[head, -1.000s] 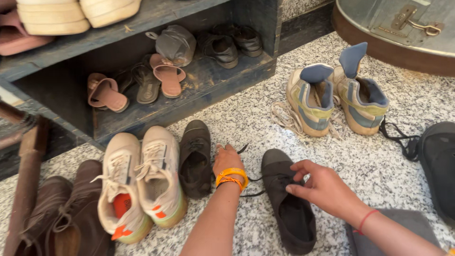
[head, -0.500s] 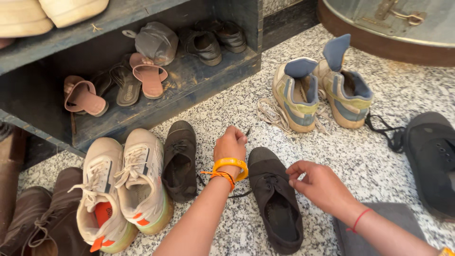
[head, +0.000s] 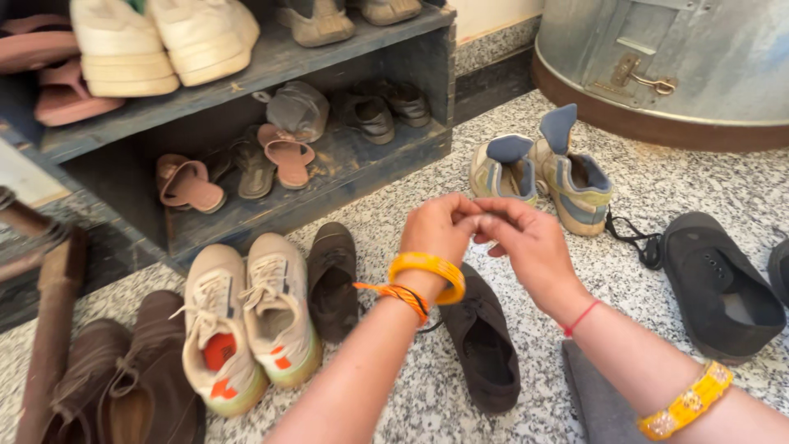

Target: The person sits on the floor and re-laces a pair of dark shoes, threading the laces through the eyelets and tying them. They then move to a second pair of light-colored sneakers and begin threading the laces through the eyelets.

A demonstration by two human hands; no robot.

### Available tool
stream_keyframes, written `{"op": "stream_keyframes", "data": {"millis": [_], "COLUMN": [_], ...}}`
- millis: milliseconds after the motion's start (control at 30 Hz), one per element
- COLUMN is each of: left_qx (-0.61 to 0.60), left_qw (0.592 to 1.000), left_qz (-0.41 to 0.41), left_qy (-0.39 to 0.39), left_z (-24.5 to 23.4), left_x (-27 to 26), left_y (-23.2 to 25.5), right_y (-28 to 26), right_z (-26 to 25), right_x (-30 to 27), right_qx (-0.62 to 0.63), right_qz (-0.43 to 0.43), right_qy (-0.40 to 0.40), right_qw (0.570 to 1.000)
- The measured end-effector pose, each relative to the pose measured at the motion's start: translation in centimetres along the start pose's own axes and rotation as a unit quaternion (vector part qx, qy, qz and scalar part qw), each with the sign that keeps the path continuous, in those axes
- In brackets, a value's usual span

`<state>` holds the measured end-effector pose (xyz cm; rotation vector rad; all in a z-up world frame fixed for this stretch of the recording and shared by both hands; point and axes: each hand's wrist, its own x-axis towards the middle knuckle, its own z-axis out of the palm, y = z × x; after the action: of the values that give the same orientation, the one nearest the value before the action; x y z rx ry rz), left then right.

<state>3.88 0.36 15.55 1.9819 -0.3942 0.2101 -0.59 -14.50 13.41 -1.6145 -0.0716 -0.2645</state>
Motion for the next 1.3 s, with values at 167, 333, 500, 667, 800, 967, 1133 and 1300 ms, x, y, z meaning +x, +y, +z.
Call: {"op": "stream_keyframes", "data": {"millis": [167, 333, 500, 667, 800, 967, 1133, 1300], "left_qx": [-0.057, -0.244, -0.248, 0.175, 0.29, 0.287, 0.254, 0.261], "left_qw": [0.996, 0.959, 0.958, 0.969, 0.944, 0.954, 0.964, 0.965], "left_qz": [-0.063, -0.14, -0.144, -0.138, -0.085, -0.066, -0.066, -0.021], "left_qy": [0.017, 0.03, -0.019, -0.109, -0.13, -0.056, -0.049, -0.025], "left_z": [2.9, 6.3, 6.0, 4.2, 4.9, 6.2, 6.2, 6.4], "left_x": [-3.3, -4.3, -4.4, -5.6, -8.4, -10.1, -10.6, -11.0], "left_y": [-3.1, -7.3, -8.0, -6.3, -6.2, -8.4, -9.5, -9.8], "right_y": [1.3, 3.9, 6.0, 4.5, 3.7, 5.9, 5.6, 5.5], "right_z": [0.0, -0.8, -1.6, -5.3, -6.8, -2.9, -1.2, -0.5], "right_x": [-1.2, -1.5, -1.3, 3.1, 3.5, -0.3, -1.3, -1.3], "right_qx": [-0.075, 0.037, -0.013, 0.043, -0.134, -0.441, -0.499, -0.511], "right_qz": [0.042, 0.116, 0.147, 0.101, -0.022, -0.143, -0.112, -0.153], "right_qy": [0.055, 0.076, 0.039, 0.209, 0.142, -0.188, -0.225, -0.257], "right_qw": [0.995, 0.99, 0.988, 0.972, 0.98, 0.866, 0.829, 0.806]}}
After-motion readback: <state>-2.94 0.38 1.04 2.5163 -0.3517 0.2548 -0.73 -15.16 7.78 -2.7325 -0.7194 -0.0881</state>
